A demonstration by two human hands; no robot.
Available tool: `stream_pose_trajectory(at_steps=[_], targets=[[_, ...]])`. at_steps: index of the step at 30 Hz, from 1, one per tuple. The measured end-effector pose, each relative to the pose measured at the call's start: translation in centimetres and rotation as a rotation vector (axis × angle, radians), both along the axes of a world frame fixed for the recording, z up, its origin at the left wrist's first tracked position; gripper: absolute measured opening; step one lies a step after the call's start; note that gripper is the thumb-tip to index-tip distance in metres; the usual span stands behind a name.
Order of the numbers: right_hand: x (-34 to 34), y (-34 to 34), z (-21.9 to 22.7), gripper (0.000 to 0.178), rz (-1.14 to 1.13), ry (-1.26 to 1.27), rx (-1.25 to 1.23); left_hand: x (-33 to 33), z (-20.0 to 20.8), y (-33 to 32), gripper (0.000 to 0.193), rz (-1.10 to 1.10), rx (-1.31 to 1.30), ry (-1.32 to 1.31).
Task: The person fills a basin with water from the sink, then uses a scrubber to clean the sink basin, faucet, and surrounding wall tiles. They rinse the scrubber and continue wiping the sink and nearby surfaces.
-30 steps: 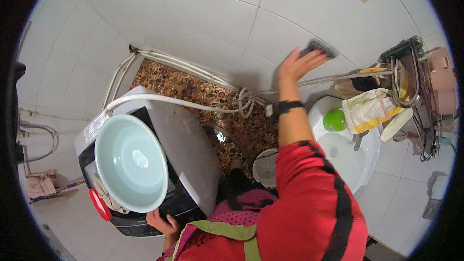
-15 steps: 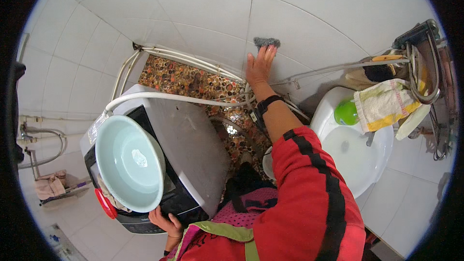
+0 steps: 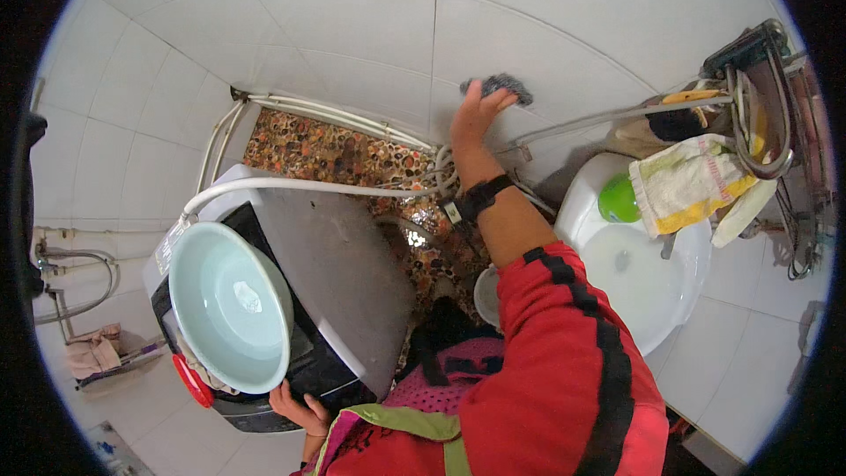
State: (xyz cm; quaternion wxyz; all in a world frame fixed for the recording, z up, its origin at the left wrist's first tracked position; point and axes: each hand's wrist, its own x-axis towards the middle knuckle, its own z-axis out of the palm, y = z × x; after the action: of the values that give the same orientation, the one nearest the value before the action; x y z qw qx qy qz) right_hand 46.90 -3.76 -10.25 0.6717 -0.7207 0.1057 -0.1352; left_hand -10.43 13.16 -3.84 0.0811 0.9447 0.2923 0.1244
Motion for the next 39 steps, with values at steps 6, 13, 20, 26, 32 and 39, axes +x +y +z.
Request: stream_pose_trajectory(at_steps=[6, 13, 20, 26, 32, 39], targets=[[3.1, -1.7, -2.4, 0.074, -0.356, -0.323, -0.288, 0.1, 0.0, -0.3, 0.052, 0.034, 0.009, -0.010], [1.3, 1.5, -3.4, 0.076, 0.049, -0.232, -0.141, 0.1, 0.1, -0.2, 0.052, 0.000, 0.010, 0.017], [1.6, 0.2, 1.0, 0.074, -0.294, -0.009, -0.079, 0.1, 0.2, -0.3, 0.054, 0.021, -0.022, 0.011], [2.3, -1.0, 1.0, 0.066, -0.196, -0.427, 0.022, 0.2, 0.3, -0.3, 0.054, 0.024, 0.006, 0.025], [3.6, -8.8, 7.0, 0.069, -0.675, -0.399, -0.274, 0.2, 0.1, -0.3, 0.052, 0.005, 0.028, 0.001], [2.3, 1.2, -1.2, 0.084, -0.183, -0.029, 0.068, 0.5, 0.5, -0.4, 0.053, 0.002, 0.007, -0.008]])
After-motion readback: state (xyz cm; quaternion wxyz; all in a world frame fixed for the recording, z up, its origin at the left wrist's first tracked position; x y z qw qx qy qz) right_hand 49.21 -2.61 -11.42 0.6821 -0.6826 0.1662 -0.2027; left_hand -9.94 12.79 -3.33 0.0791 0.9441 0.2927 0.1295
